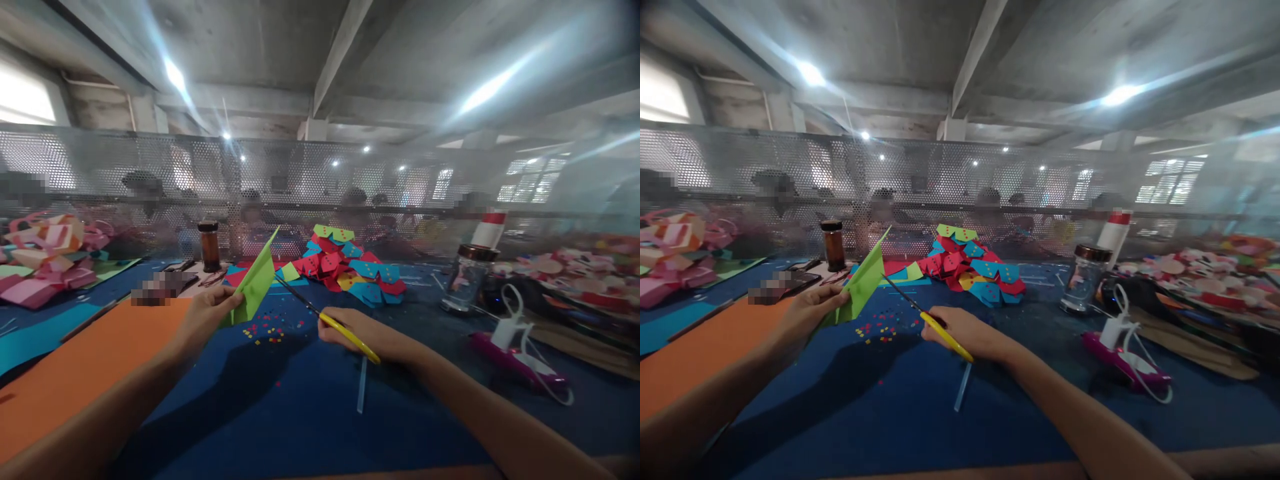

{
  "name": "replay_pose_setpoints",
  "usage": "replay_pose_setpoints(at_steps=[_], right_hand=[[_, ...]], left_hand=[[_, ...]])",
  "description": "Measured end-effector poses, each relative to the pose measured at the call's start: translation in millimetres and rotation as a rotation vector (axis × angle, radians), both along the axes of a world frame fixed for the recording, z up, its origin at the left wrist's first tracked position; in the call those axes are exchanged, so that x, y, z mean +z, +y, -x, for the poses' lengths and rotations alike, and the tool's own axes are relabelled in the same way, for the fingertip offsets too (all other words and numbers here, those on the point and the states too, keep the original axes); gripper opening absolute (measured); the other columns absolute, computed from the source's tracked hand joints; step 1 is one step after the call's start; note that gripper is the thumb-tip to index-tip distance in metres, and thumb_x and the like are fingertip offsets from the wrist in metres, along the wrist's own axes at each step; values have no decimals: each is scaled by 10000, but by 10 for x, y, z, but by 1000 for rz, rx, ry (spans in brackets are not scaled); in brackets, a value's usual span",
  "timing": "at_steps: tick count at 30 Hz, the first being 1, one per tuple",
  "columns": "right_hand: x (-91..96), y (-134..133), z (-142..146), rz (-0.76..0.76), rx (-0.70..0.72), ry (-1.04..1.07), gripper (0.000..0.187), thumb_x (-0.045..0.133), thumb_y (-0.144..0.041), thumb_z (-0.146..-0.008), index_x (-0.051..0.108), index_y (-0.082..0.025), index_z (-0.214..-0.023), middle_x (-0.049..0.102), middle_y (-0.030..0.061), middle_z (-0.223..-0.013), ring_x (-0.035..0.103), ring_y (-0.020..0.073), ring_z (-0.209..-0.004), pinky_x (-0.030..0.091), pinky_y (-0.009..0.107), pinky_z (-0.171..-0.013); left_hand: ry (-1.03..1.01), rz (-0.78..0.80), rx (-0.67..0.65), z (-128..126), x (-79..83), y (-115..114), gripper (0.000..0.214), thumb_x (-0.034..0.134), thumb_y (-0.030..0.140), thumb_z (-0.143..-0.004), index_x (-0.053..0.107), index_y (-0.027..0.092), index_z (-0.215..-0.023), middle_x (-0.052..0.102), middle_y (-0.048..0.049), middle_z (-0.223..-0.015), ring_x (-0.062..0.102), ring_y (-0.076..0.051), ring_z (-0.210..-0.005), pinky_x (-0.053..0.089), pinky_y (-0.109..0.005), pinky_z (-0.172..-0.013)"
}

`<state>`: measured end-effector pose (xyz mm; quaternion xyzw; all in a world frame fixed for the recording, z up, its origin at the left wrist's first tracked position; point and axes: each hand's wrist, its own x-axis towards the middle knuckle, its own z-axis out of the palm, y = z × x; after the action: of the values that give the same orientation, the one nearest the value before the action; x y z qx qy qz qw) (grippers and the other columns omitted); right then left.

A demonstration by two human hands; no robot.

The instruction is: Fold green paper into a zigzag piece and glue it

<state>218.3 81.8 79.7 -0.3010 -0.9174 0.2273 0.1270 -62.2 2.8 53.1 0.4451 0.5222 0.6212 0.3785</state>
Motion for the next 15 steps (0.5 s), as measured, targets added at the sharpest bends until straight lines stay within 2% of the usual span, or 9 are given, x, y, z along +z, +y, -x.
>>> replay_pose_setpoints(at_steps=[5,15], right_hand=[[-36,11,-33,-14,-7,-91,217,518,-350,-912,582,-161,-829,620,39,-788,544,153,-699,373,256,-623],[-38,-122,45,-66,53,-159,191,558,-338,-884,554,-168,-797,619,35,-808,538,148,-701,365,247,-610]], left_hand=[[-20,-27,30,43,5,17,353,828,444,-615,656,167,-751,642,52,-578,534,-78,-443,389,-176,-422],[46,-15,-73,-23,-34,27,314,782,445,-681,670,166,-773,650,39,-588,523,-81,-447,364,-174,-412]])
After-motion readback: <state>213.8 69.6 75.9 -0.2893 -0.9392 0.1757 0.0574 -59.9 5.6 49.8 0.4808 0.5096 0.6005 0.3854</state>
